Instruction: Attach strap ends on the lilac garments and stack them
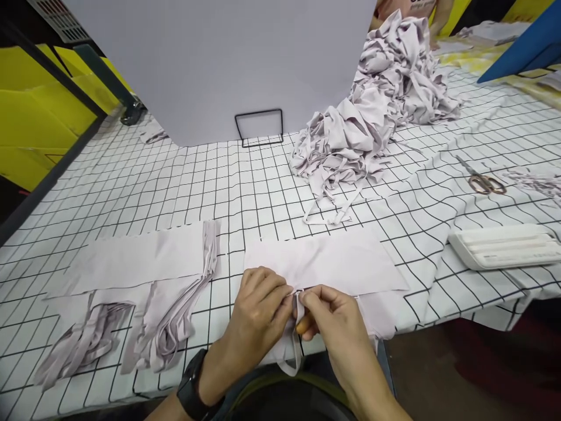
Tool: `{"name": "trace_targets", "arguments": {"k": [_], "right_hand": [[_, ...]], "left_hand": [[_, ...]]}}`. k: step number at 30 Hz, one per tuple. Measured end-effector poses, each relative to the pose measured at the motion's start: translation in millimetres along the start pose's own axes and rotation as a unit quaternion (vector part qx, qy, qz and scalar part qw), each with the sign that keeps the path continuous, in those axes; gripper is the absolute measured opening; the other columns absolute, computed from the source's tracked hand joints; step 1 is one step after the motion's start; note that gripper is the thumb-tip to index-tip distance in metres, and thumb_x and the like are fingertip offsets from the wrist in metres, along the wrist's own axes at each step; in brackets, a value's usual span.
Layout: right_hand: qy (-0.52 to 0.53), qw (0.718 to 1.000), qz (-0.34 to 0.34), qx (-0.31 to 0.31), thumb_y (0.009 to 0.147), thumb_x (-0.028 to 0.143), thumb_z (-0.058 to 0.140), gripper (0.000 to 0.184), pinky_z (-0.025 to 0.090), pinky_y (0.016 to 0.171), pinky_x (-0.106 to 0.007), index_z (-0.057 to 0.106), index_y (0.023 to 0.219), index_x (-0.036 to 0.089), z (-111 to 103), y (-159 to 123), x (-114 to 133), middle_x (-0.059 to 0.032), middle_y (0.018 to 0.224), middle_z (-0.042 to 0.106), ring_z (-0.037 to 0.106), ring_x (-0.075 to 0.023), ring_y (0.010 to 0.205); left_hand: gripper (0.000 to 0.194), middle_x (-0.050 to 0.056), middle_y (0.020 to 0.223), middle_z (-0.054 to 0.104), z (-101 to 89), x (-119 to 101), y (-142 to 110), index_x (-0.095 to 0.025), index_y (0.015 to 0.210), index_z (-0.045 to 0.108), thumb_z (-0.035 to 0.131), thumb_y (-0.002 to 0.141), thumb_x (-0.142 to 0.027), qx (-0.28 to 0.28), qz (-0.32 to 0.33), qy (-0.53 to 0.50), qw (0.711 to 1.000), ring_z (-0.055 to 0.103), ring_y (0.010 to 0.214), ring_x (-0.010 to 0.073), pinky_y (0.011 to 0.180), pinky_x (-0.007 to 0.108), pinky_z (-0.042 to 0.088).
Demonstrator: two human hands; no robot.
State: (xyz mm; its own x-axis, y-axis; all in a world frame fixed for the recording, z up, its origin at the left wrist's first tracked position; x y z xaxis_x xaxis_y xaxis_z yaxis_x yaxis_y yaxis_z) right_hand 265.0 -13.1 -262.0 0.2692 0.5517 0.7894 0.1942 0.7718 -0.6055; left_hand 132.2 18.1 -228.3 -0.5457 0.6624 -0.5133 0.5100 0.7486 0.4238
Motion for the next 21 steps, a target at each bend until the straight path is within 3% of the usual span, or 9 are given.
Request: {"name": "trace_targets", "arguments": {"k": [5,13,21], "right_hand": [[0.012,1.0,-0.018,-0.002,0.068,0.048,0.083,0.036,0.039,0.044,-0.022,0.066,0.058,0.018,-0.9,-1.2,3.3,0.0013,0.05,0.055,0.051,-0.0119,0.047],[0.006,1.0,-0.019,0.012,0.069,0.047,0.083,0.041,0.031,0.042,-0.022,0.059,0.053,0.019,0.1,0.7,3.4,0.0042,0.045,0.048,0.04,-0.0089,0.044],[-0.007,1.0,-0.022,0.021,0.071,0.048,0.082,0.042,0.026,0.043,-0.021,0.056,0.054,0.019,1.4,0.4,2.1,0.0052,0.045,0.045,0.035,-0.0081,0.045]], "left_hand": [[0.017,0.005,0.085,0.062,4.3,-0.6,-1.1,-0.016,0.089,0.061,0.049,0.099,-0.01,0.024,0.014,0.016,0.999,0.051,0.086,0.0212,0.08,0.041,0.042],[0.015,0.005,0.084,0.061,4.5,0.3,-2.9,-0.015,0.087,0.06,0.051,0.097,-0.008,0.006,0.01,0.001,1.0,0.049,0.084,0.02,0.079,0.039,0.042],[0.021,0.005,0.078,0.055,3.1,-6.6,-0.8,-0.015,0.079,0.058,0.049,0.093,-0.004,0.044,0.046,0.071,0.995,0.046,0.08,0.021,0.077,0.039,0.042]]}}
Point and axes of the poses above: each hand's wrist, its own y-axis towards the middle knuckle, its own z-axis out of the palm, x = y × z, the point moved 5 cm from there along y, towards the middle knuckle
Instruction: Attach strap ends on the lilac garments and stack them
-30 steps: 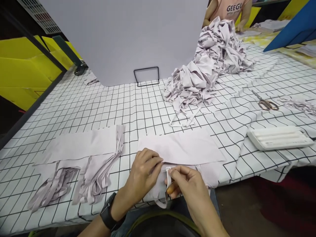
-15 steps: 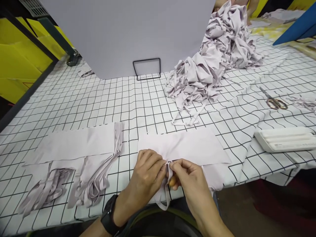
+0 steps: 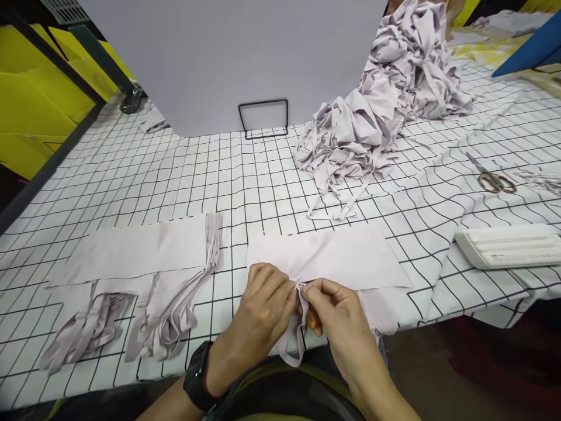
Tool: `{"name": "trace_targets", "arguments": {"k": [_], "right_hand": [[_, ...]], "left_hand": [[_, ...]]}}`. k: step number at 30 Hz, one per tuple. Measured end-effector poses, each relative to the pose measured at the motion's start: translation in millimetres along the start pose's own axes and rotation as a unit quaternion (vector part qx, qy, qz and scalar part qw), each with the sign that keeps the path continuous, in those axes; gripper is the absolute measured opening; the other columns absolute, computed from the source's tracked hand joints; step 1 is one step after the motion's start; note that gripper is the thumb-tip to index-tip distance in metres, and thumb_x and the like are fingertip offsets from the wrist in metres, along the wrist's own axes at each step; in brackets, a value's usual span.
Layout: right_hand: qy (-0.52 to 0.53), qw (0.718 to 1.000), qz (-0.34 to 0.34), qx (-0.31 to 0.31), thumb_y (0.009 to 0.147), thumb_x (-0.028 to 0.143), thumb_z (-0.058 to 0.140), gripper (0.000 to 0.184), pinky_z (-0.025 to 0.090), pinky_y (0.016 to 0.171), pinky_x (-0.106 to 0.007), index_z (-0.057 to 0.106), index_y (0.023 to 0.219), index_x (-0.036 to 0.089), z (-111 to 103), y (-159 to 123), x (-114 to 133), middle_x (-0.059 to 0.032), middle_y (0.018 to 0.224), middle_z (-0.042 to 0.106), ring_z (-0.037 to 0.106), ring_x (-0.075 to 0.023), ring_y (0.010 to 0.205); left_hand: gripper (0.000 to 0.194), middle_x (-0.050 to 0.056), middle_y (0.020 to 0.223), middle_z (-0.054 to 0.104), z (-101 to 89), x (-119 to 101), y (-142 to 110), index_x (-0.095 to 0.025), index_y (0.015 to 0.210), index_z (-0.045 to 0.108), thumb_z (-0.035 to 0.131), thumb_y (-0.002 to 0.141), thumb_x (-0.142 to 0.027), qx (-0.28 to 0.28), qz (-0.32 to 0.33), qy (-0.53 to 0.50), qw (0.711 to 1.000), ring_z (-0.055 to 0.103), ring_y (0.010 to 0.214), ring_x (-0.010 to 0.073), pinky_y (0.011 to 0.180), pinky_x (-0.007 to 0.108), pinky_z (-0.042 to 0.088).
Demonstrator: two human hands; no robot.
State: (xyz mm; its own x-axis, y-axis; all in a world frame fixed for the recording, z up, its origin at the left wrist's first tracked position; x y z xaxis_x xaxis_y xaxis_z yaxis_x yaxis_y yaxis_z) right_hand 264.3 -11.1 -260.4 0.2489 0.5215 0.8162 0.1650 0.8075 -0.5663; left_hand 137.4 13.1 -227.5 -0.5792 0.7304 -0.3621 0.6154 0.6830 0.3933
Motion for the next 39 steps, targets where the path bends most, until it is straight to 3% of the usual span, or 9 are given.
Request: {"name": "trace_targets", "arguments": {"k": [16,20,23,25,27,29,31,35,39], "right_hand": [[-0.061,0.995,0.022,0.072,0.06,0.063,0.079,0.054,0.013,0.043,-0.023,0.047,0.049,0.021,11,2,12,0.0088,0.046,0.031,0.014,-0.0048,0.046],[-0.129,0.987,-0.027,0.087,0.068,0.065,0.074,0.052,0.018,0.044,-0.024,0.051,0.053,0.02,7,-3,7,0.0072,0.048,0.034,0.022,-0.0074,0.046],[-0.263,0.955,-0.078,0.114,0.08,0.061,0.066,0.05,0.027,0.047,-0.026,0.057,0.055,0.019,-12,-10,9,0.0029,0.05,0.045,0.034,-0.0109,0.048],[-0.32,0.938,-0.116,0.07,0.085,0.061,0.061,0.049,0.034,0.051,-0.027,0.061,0.059,0.02,-40,-7,19,0.0005,0.054,0.053,0.043,-0.0137,0.05],[-0.359,0.917,-0.168,-0.045,0.085,0.063,0.058,0.046,0.04,0.056,-0.029,0.066,0.068,0.022,-75,5,41,-0.0018,0.061,0.06,0.053,-0.0183,0.058],[-0.415,0.867,-0.209,-0.179,0.08,0.063,0.058,0.042,0.044,0.062,-0.033,0.07,0.077,0.023,-106,23,67,-0.0053,0.07,0.067,0.061,-0.0246,0.069],[-0.448,0.831,-0.228,-0.238,0.076,0.062,0.058,0.04,0.046,0.067,-0.038,0.067,0.076,0.023,-120,46,87,-0.0091,0.078,0.068,0.064,-0.0301,0.078],[-0.456,0.826,-0.243,-0.226,0.064,0.053,0.068,0.03,0.044,0.068,-0.04,0.058,0.062,0.025,-119,84,105,-0.0091,0.073,0.063,0.061,-0.0327,0.08],[-0.425,0.854,-0.25,-0.166,0.067,0.048,0.069,0.031,0.038,0.058,-0.034,0.053,0.054,0.025,-119,88,106,-0.0005,0.051,0.052,0.052,-0.0218,0.057]], "left_hand": [[0.022,0.007,0.082,0.055,5.3,0,4,-0.013,0.08,0.059,0.046,0.094,-0.004,0.036,0.039,0.023,0.998,0.048,0.083,0.0222,0.079,0.038,0.047],[0.019,0.007,0.085,0.057,0.8,2,0,-0.013,0.084,0.06,0.047,0.095,-0.005,0.045,0.025,0.031,0.998,0.05,0.086,0.023,0.082,0.04,0.046],[0.022,0.009,0.098,0.061,-12.7,4,-10,-0.013,0.103,0.06,0.046,0.092,0.0,0.066,0.01,0.021,0.998,0.054,0.096,0.0251,0.089,0.046,0.045],[0.033,0.01,0.111,0.061,-25.5,10,-18,-0.015,0.112,0.058,0.045,0.088,0.002,0.054,-0.015,-0.003,0.998,0.055,0.104,0.0259,0.091,0.047,0.045],[0.033,0.01,0.114,0.06,-36.6,22,-21,-0.017,0.112,0.057,0.043,0.088,0.001,0.013,-0.054,-0.029,0.998,0.056,0.105,0.0249,0.09,0.043,0.047],[0.027,0.01,0.108,0.061,-40.7,37,-16,-0.018,0.109,0.057,0.042,0.092,-0.004,-0.021,-0.105,-0.036,0.994,0.057,0.101,0.0238,0.087,0.04,0.049],[0.023,0.011,0.108,0.061,-35.5,53,-2,-0.017,0.112,0.056,0.043,0.095,-0.01,-0.007,-0.163,-0.016,0.986,0.057,0.103,0.0255,0.089,0.042,0.05],[0.025,0.014,0.124,0.056,-17.3,79,28,-0.016,0.118,0.056,0.052,0.094,-0.018,0.106,-0.267,0.016,0.958,0.052,0.118,0.0319,0.098,0.05,0.044],[0.013,0.012,0.113,0.061,-16.3,95,42,-0.018,0.101,0.06,0.06,0.088,-0.019,0.131,-0.309,-0.028,0.942,0.053,0.114,0.0332,0.098,0.054,0.039]]}}
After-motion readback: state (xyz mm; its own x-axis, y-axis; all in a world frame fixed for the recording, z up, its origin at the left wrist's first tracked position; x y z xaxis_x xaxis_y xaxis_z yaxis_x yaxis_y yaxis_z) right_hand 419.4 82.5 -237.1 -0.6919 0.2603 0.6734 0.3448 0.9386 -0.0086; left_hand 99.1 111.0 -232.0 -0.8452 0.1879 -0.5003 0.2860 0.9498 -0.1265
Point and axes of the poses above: each hand's wrist, its own y-axis towards the middle knuckle, its own z-axis out of the palm, x = y × z, the point moved 5 cm from there along y, towards the middle knuckle
